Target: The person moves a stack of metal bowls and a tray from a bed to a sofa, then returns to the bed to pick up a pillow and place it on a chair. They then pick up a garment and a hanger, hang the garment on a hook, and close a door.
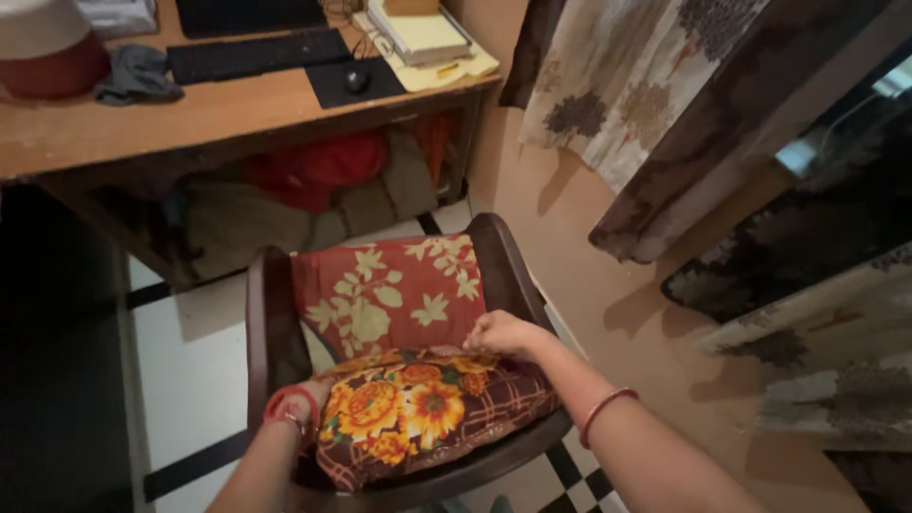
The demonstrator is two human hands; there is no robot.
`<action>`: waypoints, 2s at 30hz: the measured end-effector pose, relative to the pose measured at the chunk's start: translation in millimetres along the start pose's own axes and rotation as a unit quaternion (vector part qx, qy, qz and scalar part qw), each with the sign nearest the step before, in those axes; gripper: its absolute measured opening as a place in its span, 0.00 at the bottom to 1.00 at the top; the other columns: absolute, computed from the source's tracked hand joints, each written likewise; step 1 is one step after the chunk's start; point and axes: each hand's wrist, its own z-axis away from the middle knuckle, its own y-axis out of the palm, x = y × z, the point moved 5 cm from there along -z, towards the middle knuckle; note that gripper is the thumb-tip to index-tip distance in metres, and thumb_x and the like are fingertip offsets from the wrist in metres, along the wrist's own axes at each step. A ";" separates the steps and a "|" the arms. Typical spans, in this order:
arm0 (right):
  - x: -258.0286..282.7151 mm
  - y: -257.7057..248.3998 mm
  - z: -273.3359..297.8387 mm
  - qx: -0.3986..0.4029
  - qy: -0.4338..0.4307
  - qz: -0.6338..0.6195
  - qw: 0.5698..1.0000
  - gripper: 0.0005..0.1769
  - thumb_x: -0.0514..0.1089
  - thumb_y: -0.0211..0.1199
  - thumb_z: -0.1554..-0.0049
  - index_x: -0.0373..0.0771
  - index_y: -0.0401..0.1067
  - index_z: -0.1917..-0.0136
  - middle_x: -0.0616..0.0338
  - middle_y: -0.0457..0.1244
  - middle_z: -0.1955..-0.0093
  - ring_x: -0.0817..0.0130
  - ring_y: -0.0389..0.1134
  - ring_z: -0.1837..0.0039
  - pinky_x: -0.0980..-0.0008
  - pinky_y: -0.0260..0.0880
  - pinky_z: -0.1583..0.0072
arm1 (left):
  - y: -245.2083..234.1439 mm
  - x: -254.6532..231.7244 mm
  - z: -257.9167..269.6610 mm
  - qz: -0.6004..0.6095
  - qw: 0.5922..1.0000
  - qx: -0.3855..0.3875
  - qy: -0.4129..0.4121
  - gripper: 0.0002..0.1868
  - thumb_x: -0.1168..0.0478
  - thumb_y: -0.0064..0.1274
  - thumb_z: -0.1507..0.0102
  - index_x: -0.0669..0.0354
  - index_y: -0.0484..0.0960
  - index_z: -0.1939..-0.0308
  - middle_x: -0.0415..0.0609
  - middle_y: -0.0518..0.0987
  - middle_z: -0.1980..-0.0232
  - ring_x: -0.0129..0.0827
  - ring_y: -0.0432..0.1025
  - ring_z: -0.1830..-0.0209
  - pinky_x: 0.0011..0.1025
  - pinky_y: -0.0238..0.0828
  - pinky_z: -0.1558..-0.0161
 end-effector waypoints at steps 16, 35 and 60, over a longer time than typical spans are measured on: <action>-47.3 -5.0 -2.6 0.062 0.190 0.284 0.938 0.54 0.77 0.59 0.48 0.28 0.67 0.30 0.38 0.59 0.26 0.47 0.60 0.25 0.57 0.60 0.28 | 26.9 -16.0 25.2 -0.362 0.924 -0.122 0.028 0.49 0.26 0.53 0.38 0.61 0.71 0.28 0.62 0.69 0.30 0.47 0.67 0.32 0.43 0.61 0.35; -41.7 10.5 15.8 0.209 0.258 0.070 0.941 0.43 0.72 0.51 0.38 0.43 0.58 0.21 0.56 0.56 0.23 0.64 0.57 0.26 0.58 0.56 0.28 | -60.1 24.8 -69.8 -0.516 0.843 -0.150 0.007 0.45 0.30 0.48 0.38 0.52 0.66 0.25 0.56 0.66 0.25 0.45 0.60 0.25 0.40 0.56 0.29; 61.5 -18.0 66.5 0.019 0.183 0.349 0.919 0.41 0.70 0.66 0.51 0.45 0.72 0.32 0.51 0.65 0.30 0.55 0.66 0.29 0.59 0.66 0.31 | 49.3 -51.1 -16.5 -0.732 0.663 -0.016 0.158 0.31 0.41 0.46 0.35 0.46 0.73 0.30 0.55 0.76 0.34 0.48 0.71 0.35 0.43 0.69 0.37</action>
